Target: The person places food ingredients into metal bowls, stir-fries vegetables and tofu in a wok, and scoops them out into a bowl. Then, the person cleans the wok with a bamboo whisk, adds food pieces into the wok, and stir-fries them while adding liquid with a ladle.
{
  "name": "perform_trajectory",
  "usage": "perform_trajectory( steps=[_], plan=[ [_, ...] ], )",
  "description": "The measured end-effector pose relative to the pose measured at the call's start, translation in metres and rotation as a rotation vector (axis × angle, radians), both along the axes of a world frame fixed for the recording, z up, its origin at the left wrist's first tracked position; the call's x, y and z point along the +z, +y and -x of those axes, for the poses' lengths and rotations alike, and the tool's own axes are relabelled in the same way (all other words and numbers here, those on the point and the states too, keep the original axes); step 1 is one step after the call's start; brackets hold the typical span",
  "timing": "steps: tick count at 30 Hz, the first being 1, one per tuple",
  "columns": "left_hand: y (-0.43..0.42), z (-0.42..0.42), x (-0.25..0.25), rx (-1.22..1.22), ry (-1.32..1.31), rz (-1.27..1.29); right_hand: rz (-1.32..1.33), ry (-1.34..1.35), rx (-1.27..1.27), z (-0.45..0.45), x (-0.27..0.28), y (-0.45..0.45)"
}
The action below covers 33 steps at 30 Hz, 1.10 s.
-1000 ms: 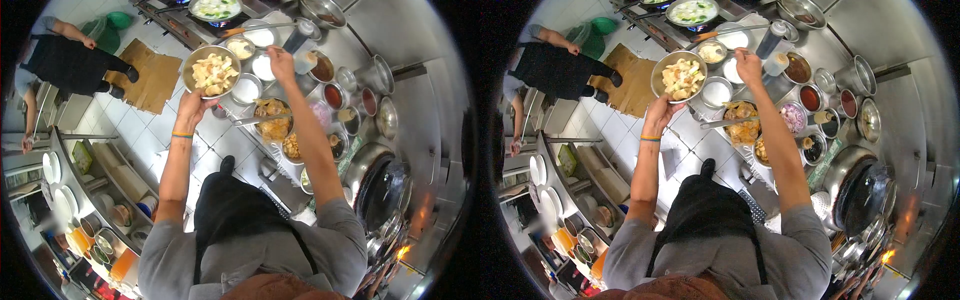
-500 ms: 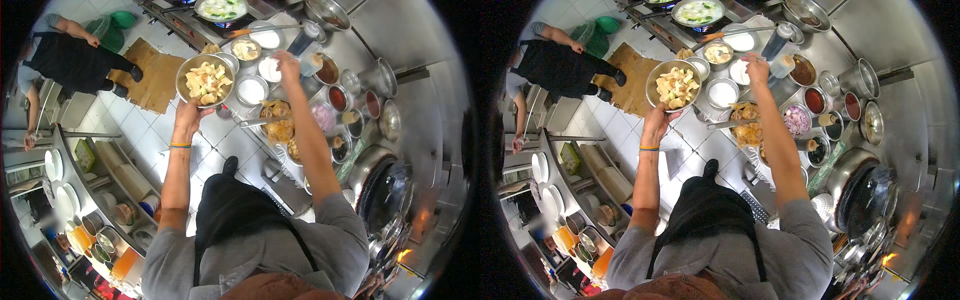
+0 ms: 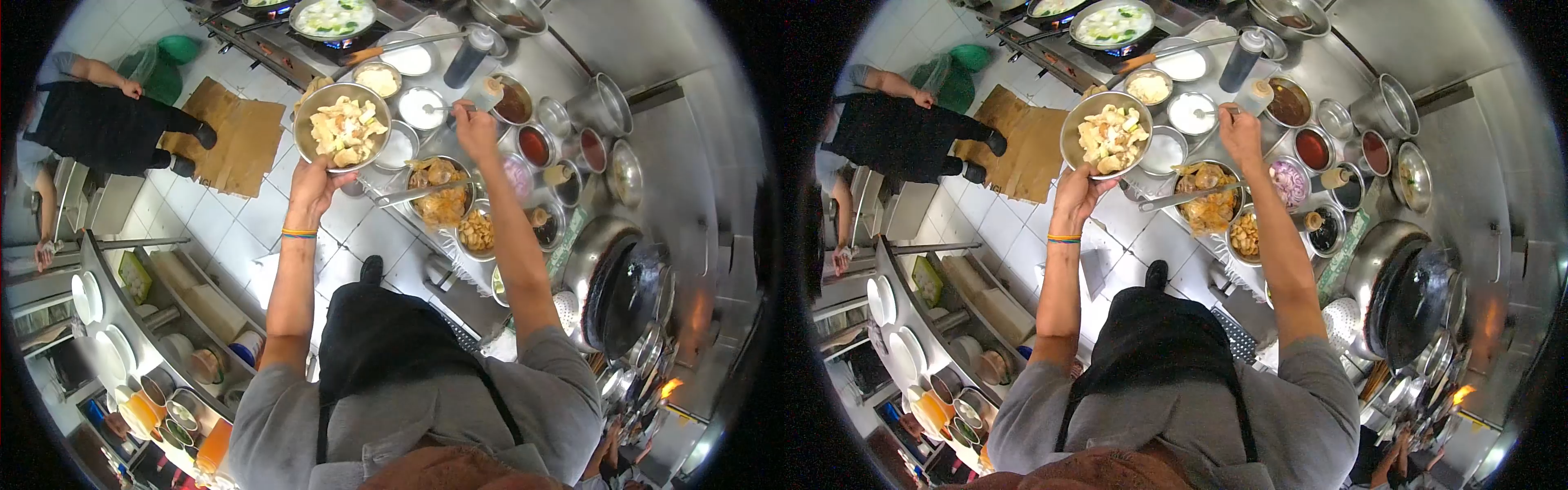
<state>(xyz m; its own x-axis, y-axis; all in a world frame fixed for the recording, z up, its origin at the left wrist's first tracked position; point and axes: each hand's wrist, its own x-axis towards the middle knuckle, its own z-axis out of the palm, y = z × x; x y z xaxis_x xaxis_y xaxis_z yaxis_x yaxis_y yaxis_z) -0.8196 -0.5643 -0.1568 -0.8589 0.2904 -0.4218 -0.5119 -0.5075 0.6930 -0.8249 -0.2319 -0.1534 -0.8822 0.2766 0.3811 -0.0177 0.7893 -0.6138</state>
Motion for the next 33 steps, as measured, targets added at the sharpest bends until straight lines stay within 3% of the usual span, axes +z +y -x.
perform_trajectory(
  steps=[4,8,11,15,18,22,23,26,29,32,33],
  plan=[
    [-0.006,-0.006,0.001,0.089,0.012,0.083,0.129,-0.01,-0.054,0.009,-0.034,0.012],
    [-0.011,-0.01,0.004,0.114,0.011,0.11,0.358,-0.106,-0.12,0.005,-0.032,0.019],
    [-0.016,-0.012,0.002,0.077,0.014,0.129,0.598,0.012,-0.148,-0.004,-0.028,0.029],
    [-0.01,-0.017,0.002,0.029,0.07,0.133,1.027,0.068,-0.054,-0.023,0.035,0.014],
    [0.004,-0.013,-0.012,0.023,0.068,0.097,1.113,0.093,0.167,-0.033,0.069,-0.007],
    [0.01,-0.015,-0.012,0.005,-0.039,0.043,0.287,0.057,0.152,-0.035,0.067,-0.033],
    [0.011,-0.019,-0.009,0.036,-0.037,0.068,0.321,-0.135,0.125,-0.033,0.059,-0.034],
    [-0.011,-0.024,-0.022,0.017,-0.021,0.023,-0.067,-0.034,0.366,-0.029,0.023,-0.04],
    [-0.031,-0.037,-0.021,0.079,-0.015,0.079,0.024,-0.154,0.363,-0.021,-0.005,-0.045],
    [-0.044,-0.05,-0.015,0.148,-0.016,0.109,0.377,-0.212,0.247,-0.015,-0.017,-0.046],
    [-0.047,-0.055,-0.01,0.161,-0.022,0.114,0.383,-0.211,0.229,-0.014,-0.024,-0.042]
  ],
)
